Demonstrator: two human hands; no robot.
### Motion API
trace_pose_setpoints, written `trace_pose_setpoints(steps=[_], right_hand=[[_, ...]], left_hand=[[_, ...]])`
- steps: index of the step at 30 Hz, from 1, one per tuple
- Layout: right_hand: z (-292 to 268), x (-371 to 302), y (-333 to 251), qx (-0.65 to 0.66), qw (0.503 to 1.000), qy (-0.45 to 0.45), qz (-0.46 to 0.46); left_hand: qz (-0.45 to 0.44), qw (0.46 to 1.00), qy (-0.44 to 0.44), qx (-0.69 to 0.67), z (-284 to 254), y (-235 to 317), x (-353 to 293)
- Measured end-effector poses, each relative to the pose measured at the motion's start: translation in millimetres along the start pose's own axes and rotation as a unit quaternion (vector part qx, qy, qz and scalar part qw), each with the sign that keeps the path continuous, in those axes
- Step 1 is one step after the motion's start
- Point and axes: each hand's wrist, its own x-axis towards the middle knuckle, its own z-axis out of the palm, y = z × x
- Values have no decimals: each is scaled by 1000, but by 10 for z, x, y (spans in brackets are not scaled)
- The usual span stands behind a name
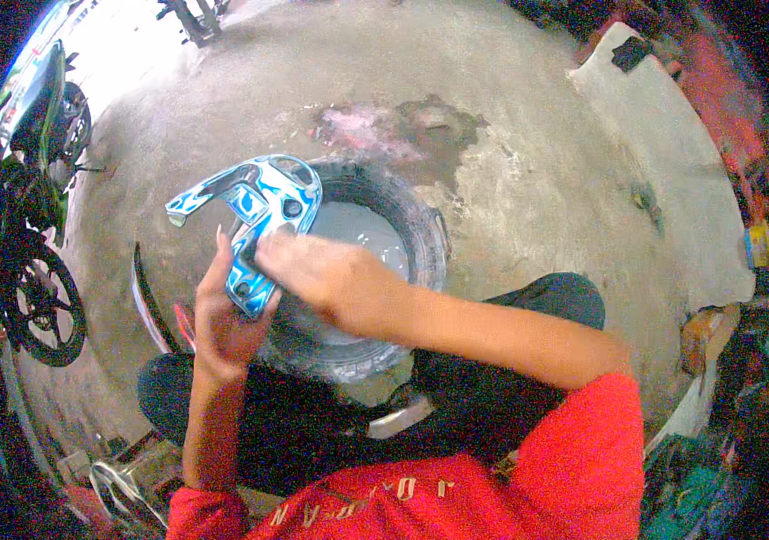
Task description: The person cleans a blue and white patterned motorcycle fairing piece using a cloth and a bucket of water.
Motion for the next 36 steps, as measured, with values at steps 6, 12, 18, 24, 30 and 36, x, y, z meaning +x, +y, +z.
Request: trace_pose_setpoints(steps=[6,12,18,24,30,36], right_hand=[[-72,90,332,-36,995,-31,91],[-185,168,536,-49,986,-46,151],[-50,16,219,-30,999,-12,34],[-9,-12,53,-32,999,-9,2],[-101,123,332,-39,994,-33,101],[-173,130,344,-19,996,-22,83]], left_hand=[[6,1000,20,-1,32,-2,3],[1,1000,19,-12,79,-7,-28],[-2,1000,17,22,19,8,-36],[-1,999,39,12,63,24,-23],[15,999,29,-4,112,21,-45],[27,999,-26,31,87,-17,-60]])
